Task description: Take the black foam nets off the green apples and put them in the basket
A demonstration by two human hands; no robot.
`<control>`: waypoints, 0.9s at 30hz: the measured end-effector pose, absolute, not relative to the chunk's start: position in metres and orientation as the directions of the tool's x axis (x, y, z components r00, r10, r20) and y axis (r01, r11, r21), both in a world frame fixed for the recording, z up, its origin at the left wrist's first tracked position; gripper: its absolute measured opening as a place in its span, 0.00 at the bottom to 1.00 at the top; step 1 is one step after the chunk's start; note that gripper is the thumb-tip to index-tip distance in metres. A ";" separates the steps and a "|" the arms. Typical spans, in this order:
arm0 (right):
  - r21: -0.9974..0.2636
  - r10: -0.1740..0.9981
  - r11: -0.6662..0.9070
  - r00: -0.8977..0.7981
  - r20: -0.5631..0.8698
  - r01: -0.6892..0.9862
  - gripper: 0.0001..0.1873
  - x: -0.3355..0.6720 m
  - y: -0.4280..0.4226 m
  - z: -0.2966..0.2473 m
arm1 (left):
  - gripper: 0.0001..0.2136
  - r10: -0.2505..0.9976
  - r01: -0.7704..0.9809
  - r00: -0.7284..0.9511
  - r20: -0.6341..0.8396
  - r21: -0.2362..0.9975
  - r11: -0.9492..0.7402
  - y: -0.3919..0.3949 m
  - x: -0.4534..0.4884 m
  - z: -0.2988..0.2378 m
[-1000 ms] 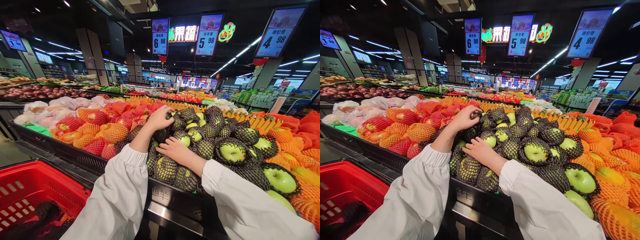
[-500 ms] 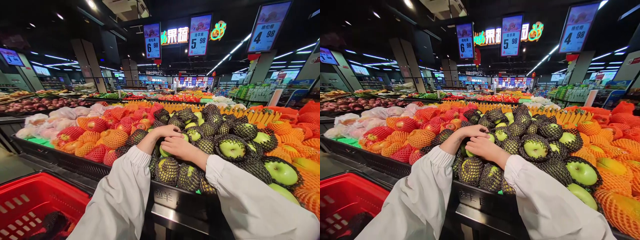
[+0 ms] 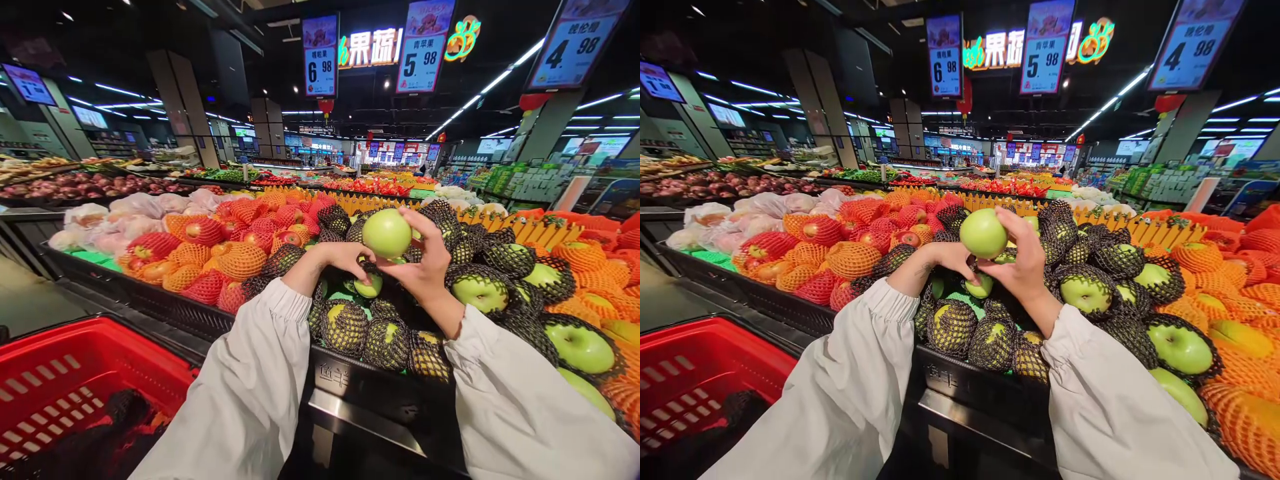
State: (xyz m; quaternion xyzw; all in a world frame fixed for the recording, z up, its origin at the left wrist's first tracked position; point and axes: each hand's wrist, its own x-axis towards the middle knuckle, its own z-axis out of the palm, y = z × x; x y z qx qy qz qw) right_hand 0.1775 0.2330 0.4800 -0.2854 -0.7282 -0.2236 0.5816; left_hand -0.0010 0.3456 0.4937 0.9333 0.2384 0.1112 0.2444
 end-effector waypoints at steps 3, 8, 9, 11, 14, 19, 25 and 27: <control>-0.134 0.188 0.667 0.009 0.982 0.733 0.37 0.186 0.234 0.483 | 0.30 0.459 0.418 0.888 -0.032 0.475 -0.774 0.331 -0.006 0.502; -0.221 0.196 0.649 0.121 0.973 0.728 0.36 0.190 0.240 0.482 | 0.34 0.514 0.519 0.848 -0.130 0.400 -0.755 0.317 -0.011 0.508; -0.231 0.204 0.647 0.127 0.971 0.727 0.35 0.190 0.240 0.482 | 0.33 0.524 0.527 0.842 -0.126 0.394 -0.753 0.316 -0.011 0.508; -0.260 0.237 0.642 0.135 0.962 0.721 0.35 0.187 0.239 0.481 | 0.33 0.522 0.519 0.846 -0.108 0.391 -0.760 0.315 -0.010 0.508; -0.339 0.312 0.629 0.173 0.934 0.700 0.34 0.182 0.238 0.480 | 0.30 0.489 0.467 0.870 -0.061 0.419 -0.779 0.314 -0.009 0.509; -0.517 0.428 0.652 0.294 0.855 0.554 0.35 0.176 0.240 0.480 | 0.15 0.536 0.241 0.775 0.334 0.628 -0.740 0.322 -0.011 0.515; -0.706 0.612 0.562 0.357 0.705 0.431 0.32 0.177 0.248 0.478 | 0.28 0.658 0.074 0.082 0.749 0.654 -0.753 0.337 -0.016 0.520; -0.762 0.672 0.523 0.365 0.644 0.381 0.32 0.178 0.252 0.476 | 0.31 0.633 0.136 0.079 0.770 0.620 -0.772 0.341 -0.015 0.518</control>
